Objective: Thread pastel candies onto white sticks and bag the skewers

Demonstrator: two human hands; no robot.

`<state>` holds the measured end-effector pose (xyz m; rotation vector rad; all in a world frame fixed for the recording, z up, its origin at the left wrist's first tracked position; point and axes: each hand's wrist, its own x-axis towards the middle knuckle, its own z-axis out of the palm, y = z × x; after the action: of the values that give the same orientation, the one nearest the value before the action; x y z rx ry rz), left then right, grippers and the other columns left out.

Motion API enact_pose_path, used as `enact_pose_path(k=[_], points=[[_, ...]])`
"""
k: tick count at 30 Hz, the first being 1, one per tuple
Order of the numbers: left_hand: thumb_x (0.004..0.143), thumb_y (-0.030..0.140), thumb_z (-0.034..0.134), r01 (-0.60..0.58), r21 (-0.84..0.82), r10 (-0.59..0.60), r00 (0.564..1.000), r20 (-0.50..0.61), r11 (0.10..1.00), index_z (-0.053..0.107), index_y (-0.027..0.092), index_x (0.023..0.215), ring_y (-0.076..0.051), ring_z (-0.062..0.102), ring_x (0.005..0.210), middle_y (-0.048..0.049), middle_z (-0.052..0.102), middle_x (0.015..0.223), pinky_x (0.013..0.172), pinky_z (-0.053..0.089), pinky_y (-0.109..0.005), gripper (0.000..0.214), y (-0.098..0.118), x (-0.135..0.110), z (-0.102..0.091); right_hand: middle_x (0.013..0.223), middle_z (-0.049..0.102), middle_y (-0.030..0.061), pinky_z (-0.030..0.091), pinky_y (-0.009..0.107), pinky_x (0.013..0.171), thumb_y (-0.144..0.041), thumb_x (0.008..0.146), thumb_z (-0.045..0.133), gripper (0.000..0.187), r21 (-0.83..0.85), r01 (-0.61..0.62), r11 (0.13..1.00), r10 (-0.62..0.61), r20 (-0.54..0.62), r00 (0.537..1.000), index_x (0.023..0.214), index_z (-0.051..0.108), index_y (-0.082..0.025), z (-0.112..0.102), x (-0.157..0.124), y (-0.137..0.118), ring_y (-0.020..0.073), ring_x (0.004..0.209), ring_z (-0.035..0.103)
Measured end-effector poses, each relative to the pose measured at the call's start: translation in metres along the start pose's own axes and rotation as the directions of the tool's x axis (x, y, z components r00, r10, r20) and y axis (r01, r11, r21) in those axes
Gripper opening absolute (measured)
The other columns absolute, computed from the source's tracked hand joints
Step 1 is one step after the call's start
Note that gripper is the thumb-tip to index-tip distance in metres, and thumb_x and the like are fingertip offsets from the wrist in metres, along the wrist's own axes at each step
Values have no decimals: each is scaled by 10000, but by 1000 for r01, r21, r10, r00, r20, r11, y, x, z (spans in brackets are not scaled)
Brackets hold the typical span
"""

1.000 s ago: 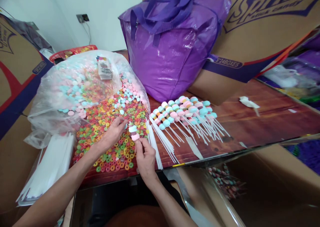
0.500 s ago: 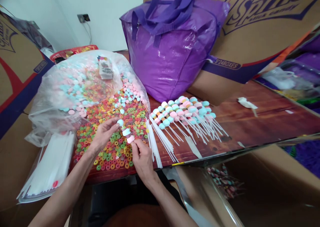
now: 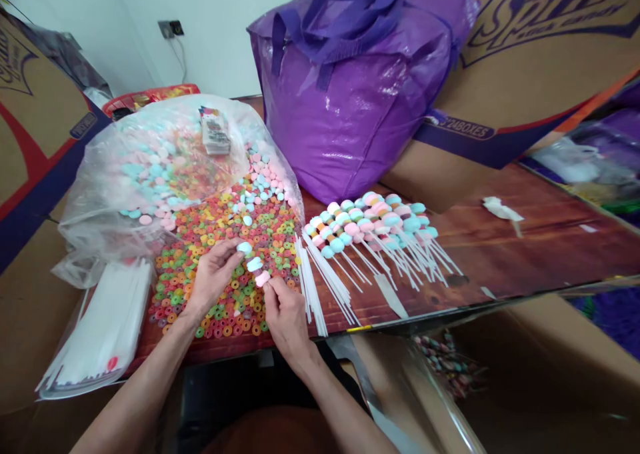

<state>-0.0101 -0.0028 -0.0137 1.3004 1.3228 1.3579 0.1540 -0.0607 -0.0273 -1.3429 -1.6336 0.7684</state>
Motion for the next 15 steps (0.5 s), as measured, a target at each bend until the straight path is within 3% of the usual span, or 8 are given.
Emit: enact_pose_path(k=[7,11,15], points=[[880,255,610,-160,283,176,984,-30,945,746,209,1078,-149,635,876,-54,661,1016,757,516,-246,245,-2,-9,5,575,411,-52,290,231,516,-311,960,450,289,17,-57,998,56,22,998,719,555,-191,1,2,-5,100,507,397],[899,253,588,-171,311,178,984,6,935,745,203,1087,-162,648,910,-69,669,1040,799,524,-267,250,-7,-14,6,566,389,-58,272,234,504,-329,956,455,294,68,-101,993,99,40,994,704,526,-197,5,2,-4,101,505,377],[930,261,540,-161,276,133,984,116,948,756,191,1044,-174,660,907,-68,697,950,845,525,-295,254,-9,-12,4,585,427,-49,302,235,530,-348,965,445,295,97,-123,988,120,32,992,729,533,-194,6,6,2,110,530,414]])
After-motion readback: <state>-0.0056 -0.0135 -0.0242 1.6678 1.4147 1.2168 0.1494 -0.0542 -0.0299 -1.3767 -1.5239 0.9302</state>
